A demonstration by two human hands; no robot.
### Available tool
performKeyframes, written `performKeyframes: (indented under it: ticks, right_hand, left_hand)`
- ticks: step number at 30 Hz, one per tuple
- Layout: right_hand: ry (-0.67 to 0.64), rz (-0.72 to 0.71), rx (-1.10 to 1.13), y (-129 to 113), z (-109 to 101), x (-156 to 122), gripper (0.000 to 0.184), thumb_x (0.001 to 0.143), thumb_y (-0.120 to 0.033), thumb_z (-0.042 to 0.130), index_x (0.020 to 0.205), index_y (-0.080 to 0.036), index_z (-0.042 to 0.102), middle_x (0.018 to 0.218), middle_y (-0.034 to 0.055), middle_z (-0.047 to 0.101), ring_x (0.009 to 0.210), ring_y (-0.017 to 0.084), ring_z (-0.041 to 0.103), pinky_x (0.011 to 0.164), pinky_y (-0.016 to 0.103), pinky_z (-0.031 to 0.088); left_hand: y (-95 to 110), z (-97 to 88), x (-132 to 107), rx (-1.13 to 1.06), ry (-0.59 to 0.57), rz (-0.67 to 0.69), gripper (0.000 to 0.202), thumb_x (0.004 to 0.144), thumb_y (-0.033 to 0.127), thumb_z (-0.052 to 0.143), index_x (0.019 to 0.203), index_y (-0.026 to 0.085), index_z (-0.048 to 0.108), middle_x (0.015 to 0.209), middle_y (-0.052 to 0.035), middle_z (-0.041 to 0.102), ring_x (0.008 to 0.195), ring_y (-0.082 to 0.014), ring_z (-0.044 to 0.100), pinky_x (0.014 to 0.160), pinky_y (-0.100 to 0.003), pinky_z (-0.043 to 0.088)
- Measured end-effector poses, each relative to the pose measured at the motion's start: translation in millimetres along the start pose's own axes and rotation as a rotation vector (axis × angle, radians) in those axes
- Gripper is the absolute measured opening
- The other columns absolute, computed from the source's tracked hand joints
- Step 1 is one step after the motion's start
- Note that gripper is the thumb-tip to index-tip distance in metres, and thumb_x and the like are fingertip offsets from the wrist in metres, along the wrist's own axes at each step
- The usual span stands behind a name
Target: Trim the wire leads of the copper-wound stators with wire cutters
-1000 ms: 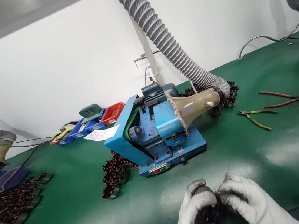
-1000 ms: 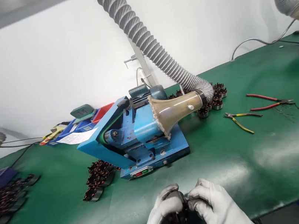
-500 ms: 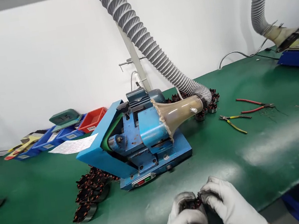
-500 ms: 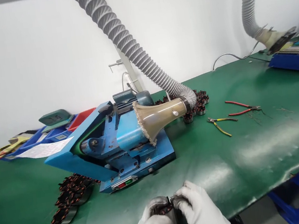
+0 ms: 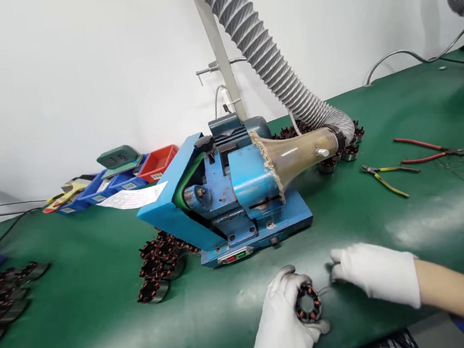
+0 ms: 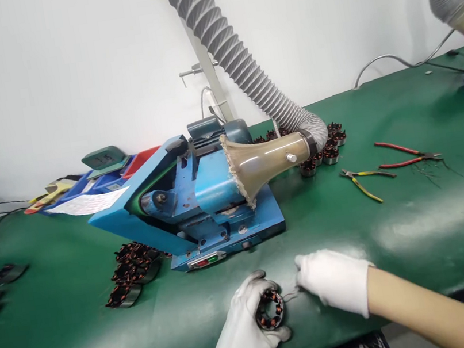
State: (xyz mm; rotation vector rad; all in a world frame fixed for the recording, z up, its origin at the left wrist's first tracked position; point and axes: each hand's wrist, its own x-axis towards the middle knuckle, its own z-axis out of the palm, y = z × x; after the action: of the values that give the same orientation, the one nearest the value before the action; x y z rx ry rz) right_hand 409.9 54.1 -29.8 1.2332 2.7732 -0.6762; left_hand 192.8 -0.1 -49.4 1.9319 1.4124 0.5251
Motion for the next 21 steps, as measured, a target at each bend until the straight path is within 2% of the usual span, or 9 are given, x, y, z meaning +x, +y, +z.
performKeyframes:
  ticks: [2,3,6,8,10,12,15,18,21]
  right_hand:
    - [0.013,0.094,-0.064,32,-17,-6,0.026,0.062,-0.005,0.056,0.077,-0.021,0.070,0.080,0.0067,0.064,0.064,0.020,0.059,0.061,0.028,0.045]
    - [0.046,0.165,-0.091,51,-26,-9,0.027,0.065,-0.007,0.055,0.083,-0.022,0.070,0.087,0.0078,0.065,0.073,0.022,0.061,0.068,0.030,0.046]
    - [0.235,0.452,-0.189,109,-52,-16,0.031,0.084,-0.025,0.043,0.103,-0.016,0.066,0.105,0.0173,0.061,0.094,0.030,0.058,0.080,0.040,0.043]
    - [0.363,0.670,-0.247,138,-60,-19,0.050,0.085,-0.043,0.042,0.117,-0.007,0.056,0.115,0.0292,0.053,0.101,0.041,0.052,0.078,0.052,0.041]
    - [0.449,0.824,-0.278,152,-58,-20,0.069,0.082,-0.055,0.042,0.124,-0.001,0.048,0.117,0.0370,0.047,0.106,0.049,0.046,0.078,0.058,0.037]
    - [0.493,0.899,-0.282,154,-50,-20,0.073,0.083,-0.059,0.038,0.123,0.001,0.048,0.116,0.0388,0.047,0.108,0.050,0.044,0.080,0.059,0.034]
    - [0.529,0.945,-0.248,147,-36,-17,0.067,0.085,-0.057,0.034,0.114,-0.001,0.055,0.106,0.0357,0.053,0.101,0.047,0.050,0.077,0.056,0.036]
    - [0.588,0.979,-0.160,135,-23,-13,0.057,0.079,-0.053,0.047,0.107,-0.005,0.058,0.099,0.0281,0.058,0.094,0.042,0.056,0.075,0.050,0.042]
    - [0.667,0.995,-0.038,111,-8,-15,0.054,0.069,-0.037,0.056,0.115,-0.008,0.052,0.112,0.0234,0.055,0.099,0.037,0.056,0.081,0.045,0.045]
  left_hand:
    - [-3,-1.0,0,0.002,-0.006,0.012,0.059,0.045,0.012,0.082,0.097,0.021,0.055,0.107,-0.0072,0.060,0.121,-0.0304,0.042,0.099,-0.045,0.039]
    - [-4,-0.6,-1,0.001,-0.004,0.027,0.061,0.045,0.012,0.082,0.098,0.021,0.055,0.107,-0.0075,0.060,0.121,-0.0309,0.042,0.099,-0.045,0.039]
    - [-1,2.7,-3,-0.001,0.042,0.101,0.068,0.047,0.015,0.080,0.108,0.019,0.051,0.116,-0.0105,0.055,0.120,-0.0309,0.043,0.099,-0.046,0.039]
    - [8,6.2,-3,0.049,0.092,0.135,0.054,0.058,0.015,0.072,0.108,0.019,0.052,0.120,-0.0107,0.053,0.118,-0.0288,0.045,0.099,-0.044,0.040]
    - [19,10.6,-1,0.155,0.117,0.121,0.032,0.070,0.012,0.060,0.101,0.020,0.057,0.116,-0.0090,0.055,0.113,-0.0268,0.049,0.095,-0.044,0.042]
    - [28,15.6,2,0.257,0.089,0.054,0.023,0.076,0.009,0.050,0.093,0.020,0.060,0.104,-0.0067,0.060,0.100,-0.0252,0.055,0.087,-0.043,0.045]
    - [33,23.6,4,0.327,0.052,-0.044,0.024,0.075,0.007,0.045,0.084,0.023,0.061,0.087,-0.0027,0.061,0.080,-0.0219,0.056,0.073,-0.038,0.046]
    - [28,29.9,3,0.284,0.110,-0.059,0.026,0.070,0.004,0.045,0.080,0.023,0.059,0.083,-0.0006,0.058,0.077,-0.0199,0.053,0.071,-0.034,0.042]
    - [25,32.0,1,0.212,0.149,-0.067,0.023,0.070,0.004,0.044,0.077,0.022,0.056,0.080,-0.0006,0.057,0.075,-0.0187,0.051,0.070,-0.033,0.039]
